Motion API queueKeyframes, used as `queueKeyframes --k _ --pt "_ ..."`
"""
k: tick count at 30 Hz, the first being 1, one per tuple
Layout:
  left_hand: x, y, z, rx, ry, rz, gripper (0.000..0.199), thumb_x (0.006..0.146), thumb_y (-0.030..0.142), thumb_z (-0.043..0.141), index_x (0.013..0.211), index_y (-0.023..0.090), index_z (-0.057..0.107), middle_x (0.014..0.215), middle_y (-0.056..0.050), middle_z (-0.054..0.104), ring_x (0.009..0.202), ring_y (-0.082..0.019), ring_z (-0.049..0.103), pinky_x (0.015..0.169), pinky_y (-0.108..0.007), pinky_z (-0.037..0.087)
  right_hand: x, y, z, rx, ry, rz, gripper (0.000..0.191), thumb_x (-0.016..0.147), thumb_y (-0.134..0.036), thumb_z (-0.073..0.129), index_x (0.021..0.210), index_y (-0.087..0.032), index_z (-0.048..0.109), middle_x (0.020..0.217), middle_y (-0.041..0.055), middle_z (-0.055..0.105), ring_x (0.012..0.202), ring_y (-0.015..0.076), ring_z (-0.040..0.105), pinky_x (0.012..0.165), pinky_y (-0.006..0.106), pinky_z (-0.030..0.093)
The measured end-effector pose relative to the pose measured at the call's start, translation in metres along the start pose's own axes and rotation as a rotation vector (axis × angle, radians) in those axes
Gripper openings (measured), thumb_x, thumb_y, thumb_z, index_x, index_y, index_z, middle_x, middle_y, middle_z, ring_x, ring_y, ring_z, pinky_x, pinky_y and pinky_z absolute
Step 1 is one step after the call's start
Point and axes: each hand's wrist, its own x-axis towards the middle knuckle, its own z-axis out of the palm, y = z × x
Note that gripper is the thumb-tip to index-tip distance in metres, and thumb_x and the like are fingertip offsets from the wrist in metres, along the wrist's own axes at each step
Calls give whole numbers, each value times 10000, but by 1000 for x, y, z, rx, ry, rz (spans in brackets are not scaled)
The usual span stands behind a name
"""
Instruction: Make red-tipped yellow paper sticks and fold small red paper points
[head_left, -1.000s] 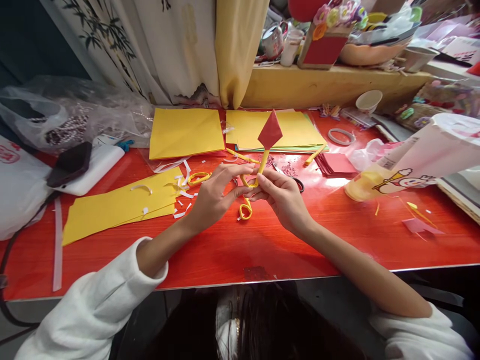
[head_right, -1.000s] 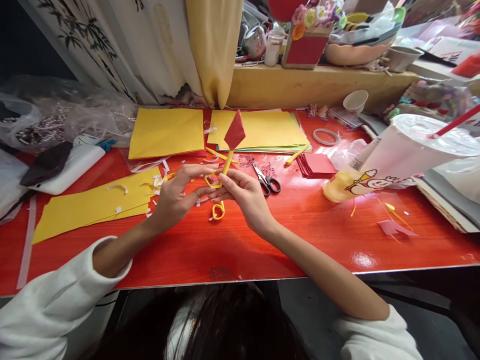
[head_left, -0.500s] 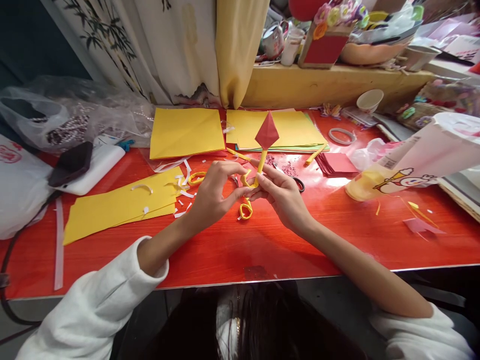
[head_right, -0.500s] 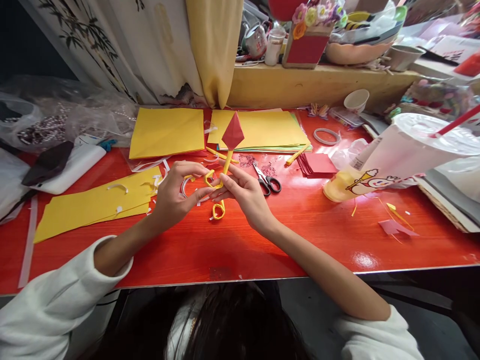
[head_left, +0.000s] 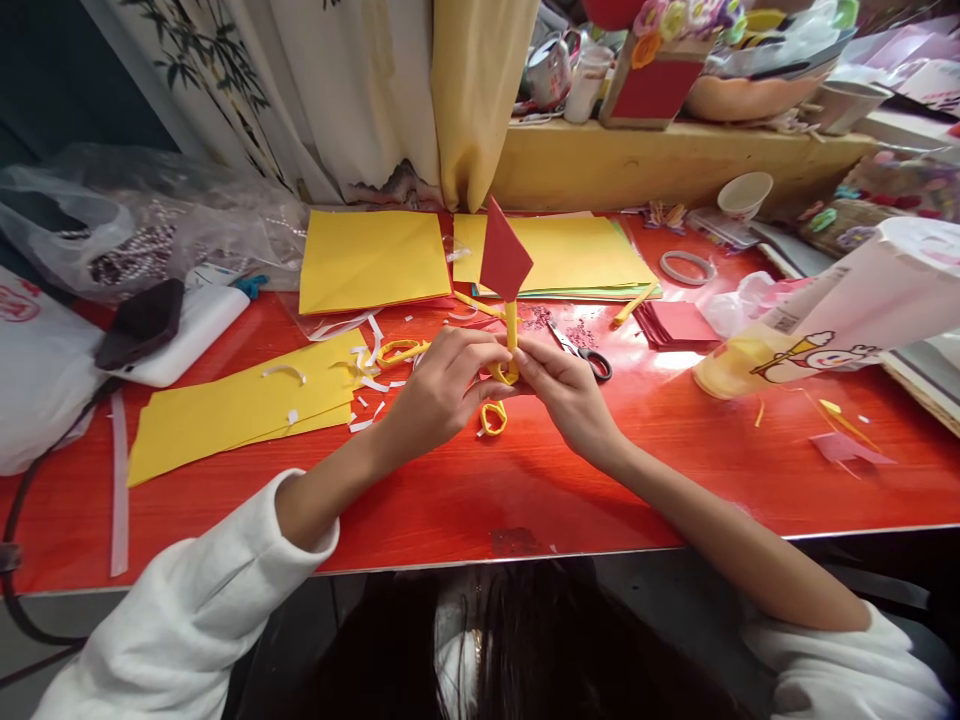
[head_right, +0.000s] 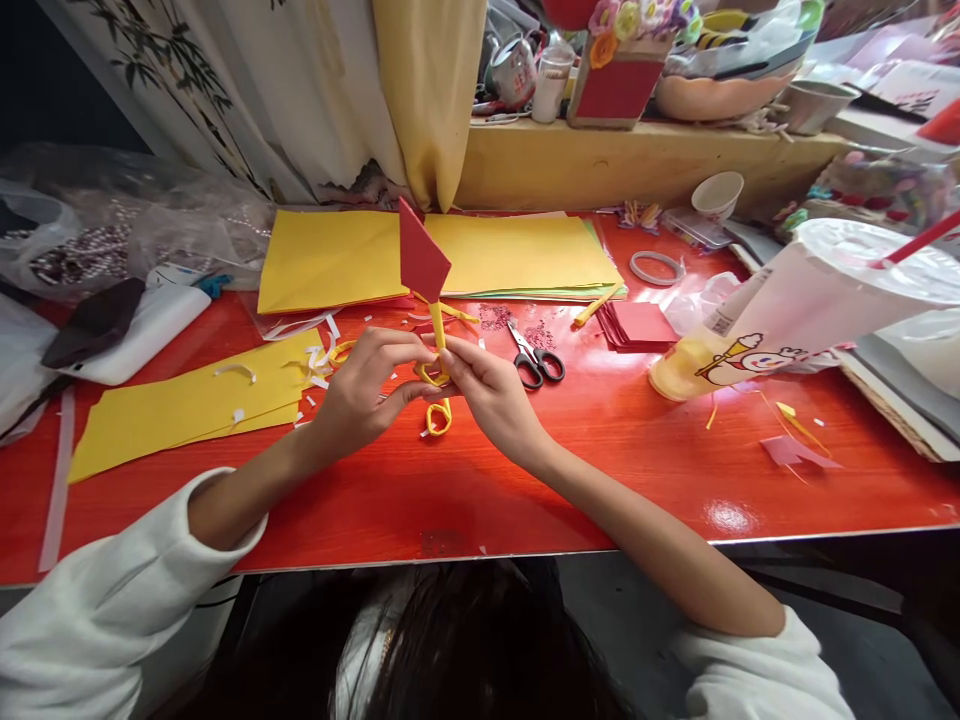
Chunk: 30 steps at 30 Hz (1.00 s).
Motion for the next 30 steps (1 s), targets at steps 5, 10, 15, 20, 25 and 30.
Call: queueKeyframes --k 5,10,15,20,25,30 --pt "-1 -1 0 -22 -11 2 276 800 153 596 1056 139 496 1009 -79 589 975 -166 546 846 -331 490 1 1 -2 -64 -27 -6 287 870 -354 514 1094 -226 639 973 22 647 836 137 634 719 294 593" --pt "-2 -4 1 -39 -25 -37 270 799 118 584 1048 149 484 956 -46 608 853 -127 543 785 -282 497 2 2 -6 -134 -77 4 274 888 -341 488 1052 -185 642 891 28 650 733 131 658 690 296 593" --pt "-3 -5 3 -22 -32 -86 222 799 163 596 1009 162 528 991 -61 559 942 -155 526 826 -316 485 3 3 -5 -143 -67 18 240 888 -331 488 970 -151 624 866 34 628 728 133 664 664 277 588" --pt "0 -7 0 -35 -23 -208 272 792 215 612 1054 186 547 1086 -74 496 1015 -175 497 878 -350 466 3 1 -4 -55 -45 32 238 874 -351 516 987 -155 587 926 44 635 709 122 668 671 282 595" --pt "3 -8 -5 -31 -81 -123 203 804 215 597 1001 184 557 973 -42 571 935 -169 504 843 -339 451 3 -2 -4 -37 -57 41 274 847 -390 549 953 -148 625 894 49 655 707 135 672 692 305 600" --pt "4 -9 -5 -29 -75 -96 147 802 189 593 947 174 576 931 -45 580 888 -169 487 800 -322 439 2 -3 -4 -26 -41 58 274 852 -375 546 979 -160 658 879 48 668 693 139 674 718 328 597"
